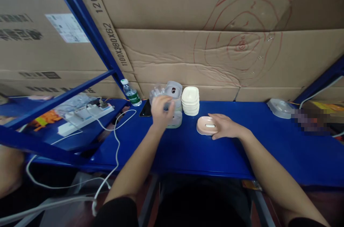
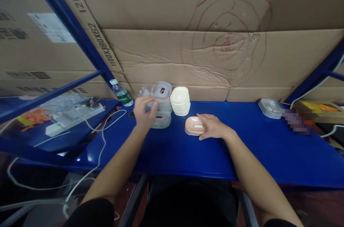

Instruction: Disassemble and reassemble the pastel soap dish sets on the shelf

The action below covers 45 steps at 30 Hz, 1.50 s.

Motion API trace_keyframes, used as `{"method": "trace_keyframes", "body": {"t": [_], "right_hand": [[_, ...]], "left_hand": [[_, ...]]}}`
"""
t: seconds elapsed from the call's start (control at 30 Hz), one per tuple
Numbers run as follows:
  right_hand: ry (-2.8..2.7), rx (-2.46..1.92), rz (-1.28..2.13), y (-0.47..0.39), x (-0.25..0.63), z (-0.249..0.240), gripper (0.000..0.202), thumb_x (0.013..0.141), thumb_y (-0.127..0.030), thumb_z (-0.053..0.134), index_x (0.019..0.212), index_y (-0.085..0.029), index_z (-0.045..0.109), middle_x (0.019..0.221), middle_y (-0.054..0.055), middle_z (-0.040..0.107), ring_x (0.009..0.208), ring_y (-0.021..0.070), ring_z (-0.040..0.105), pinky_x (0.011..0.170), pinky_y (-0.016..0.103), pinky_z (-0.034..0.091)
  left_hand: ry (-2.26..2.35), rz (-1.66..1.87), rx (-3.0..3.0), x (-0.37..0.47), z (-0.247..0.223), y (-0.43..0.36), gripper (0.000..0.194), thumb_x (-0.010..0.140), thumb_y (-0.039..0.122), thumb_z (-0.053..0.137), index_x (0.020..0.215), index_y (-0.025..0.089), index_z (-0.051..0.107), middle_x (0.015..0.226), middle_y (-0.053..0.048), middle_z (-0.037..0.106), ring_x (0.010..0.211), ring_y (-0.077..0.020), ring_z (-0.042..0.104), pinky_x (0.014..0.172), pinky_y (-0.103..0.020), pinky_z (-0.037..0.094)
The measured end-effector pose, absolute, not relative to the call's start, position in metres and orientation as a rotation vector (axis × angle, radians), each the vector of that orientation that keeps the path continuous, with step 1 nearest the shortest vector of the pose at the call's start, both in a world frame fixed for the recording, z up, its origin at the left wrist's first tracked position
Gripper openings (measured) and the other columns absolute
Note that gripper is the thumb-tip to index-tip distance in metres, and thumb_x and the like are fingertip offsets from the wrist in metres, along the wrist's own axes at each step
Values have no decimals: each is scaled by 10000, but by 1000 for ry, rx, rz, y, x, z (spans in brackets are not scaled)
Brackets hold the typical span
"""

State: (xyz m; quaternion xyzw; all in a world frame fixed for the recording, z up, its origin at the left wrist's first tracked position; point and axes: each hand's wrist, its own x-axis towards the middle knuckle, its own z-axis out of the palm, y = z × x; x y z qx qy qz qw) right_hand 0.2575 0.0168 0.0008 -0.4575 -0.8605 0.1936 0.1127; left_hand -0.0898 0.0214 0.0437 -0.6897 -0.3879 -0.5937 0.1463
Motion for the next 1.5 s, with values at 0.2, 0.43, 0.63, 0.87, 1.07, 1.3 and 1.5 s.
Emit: {"method": "trace_keyframes", "body": {"t": [0.2, 0.43, 0.63, 0.87, 1.07, 1.3, 1.5], "right_hand": [[-2400, -1312, 642, 19, 257, -4, 1314, 653, -537, 916, 1705, -228, 193, 1679, 233, 371, 1538, 475, 357, 1225, 678, 286], [-2244, -1143, 777, 13, 255, 5, 1262, 669, -566, 917, 1692, -259, 246, 1700, 181, 356, 1544, 428, 372, 1253, 643, 292], [-2153, -1086, 918, 10, 254, 8, 1177, 648, -505, 949, 1646, -286, 365, 1663, 145, 429, 1517, 408, 425, 1248, 632, 328], [-1937, -1062, 1113, 15, 259, 14, 941, 675, -457, 940, 1506, -235, 556, 1587, 157, 527, 1467, 385, 495, 1236, 609, 365], [-1701, -809, 1297, 3, 245, 26, 719, 692, -529, 916, 1325, -271, 693, 1406, 113, 693, 1274, 332, 667, 1074, 529, 543], [-1396, -742, 1658, -19, 208, 23, 800, 725, -821, 722, 1210, -186, 741, 1054, 166, 806, 733, 294, 771, 463, 343, 586], [-1377, -786, 1798, -28, 195, 21, 813, 778, -852, 614, 1257, -203, 714, 1031, 158, 811, 692, 287, 780, 386, 286, 550]], "left_hand": [[-958, -1119, -2720, -28, 10, -3, 490, 907, 455, 709, 1337, 234, 633, 1357, -164, 664, 1215, -330, 680, 990, -502, 579], [-1285, -1016, -2824, -22, -5, -7, 897, 860, 640, 736, 1576, 234, 381, 1583, -229, 481, 1365, -406, 596, 1048, -566, 568], [-1397, -1051, -2835, -18, -5, -14, 980, 785, 621, 807, 1584, 266, 364, 1535, -182, 539, 1258, -387, 674, 949, -508, 621], [-1389, -980, -2816, -17, -8, -13, 1153, 712, 557, 889, 1635, 251, 269, 1583, -214, 466, 1252, -403, 670, 892, -503, 645], [-1039, -1217, -2617, -35, 7, -4, 498, 1017, 435, 585, 1482, 267, 528, 1501, -172, 583, 1171, -281, 721, 892, -423, 650], [-756, -1286, -2577, -58, 22, -6, 661, 875, 732, 651, 1353, 275, 644, 1377, -141, 683, 1202, -296, 702, 958, -453, 626], [-731, -1018, -2708, -58, 34, -21, 828, 688, 862, 734, 1335, 351, 667, 1542, -116, 569, 1351, -371, 584, 1099, -553, 492]]}}
